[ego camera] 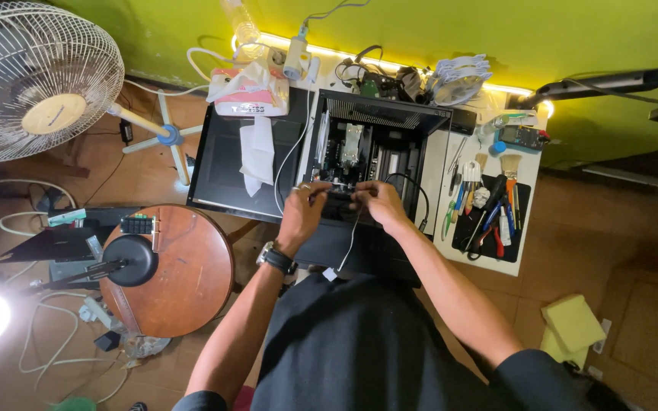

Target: The person unscrews the side panel of a desktop computer case, removes the panel, and begins disconnecting internal components.

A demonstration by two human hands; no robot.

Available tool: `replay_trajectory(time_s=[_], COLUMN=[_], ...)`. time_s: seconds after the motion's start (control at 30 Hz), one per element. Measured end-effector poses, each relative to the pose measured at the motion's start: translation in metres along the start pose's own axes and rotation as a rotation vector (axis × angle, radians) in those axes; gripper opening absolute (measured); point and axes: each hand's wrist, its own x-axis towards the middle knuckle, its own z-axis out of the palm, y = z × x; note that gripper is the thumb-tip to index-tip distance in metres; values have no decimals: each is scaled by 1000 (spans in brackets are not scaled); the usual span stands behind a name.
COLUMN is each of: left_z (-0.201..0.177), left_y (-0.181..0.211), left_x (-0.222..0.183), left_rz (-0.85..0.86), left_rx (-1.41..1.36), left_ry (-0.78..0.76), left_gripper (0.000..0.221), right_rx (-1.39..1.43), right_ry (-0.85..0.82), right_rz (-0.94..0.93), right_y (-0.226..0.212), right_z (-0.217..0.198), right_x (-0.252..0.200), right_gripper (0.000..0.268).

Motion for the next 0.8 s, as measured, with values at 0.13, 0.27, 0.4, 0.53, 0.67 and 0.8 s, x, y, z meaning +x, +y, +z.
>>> replay_trajectory(time_s=[0.13,0.27,0.4,0.53,0.67,0.8], left_z=[-1,24,54,62,41,-8], left_y=[-39,-81,-120,-116,-97,-53], left_x=[32,65,95,103,94,61], left_rz=[56,-181,-317,-365,-348,-444], left_rx=[130,164,403,507,280,-294], left_ry=[175,133,63,54,-3,-52], left_gripper=[26,56,51,40,66,97], right_rx=[84,-547,-713,-804,-875,-858], right_ry=[19,-46,-162,-218,-217,-239], right_rz=[36,-51,14,105,48,-21], right_y=[18,55,85,73,69,64], right_z=[1,9,24,32,35,36], right_x=[12,41,66,68,63,65], right_gripper=[25,25,34,35,33,33])
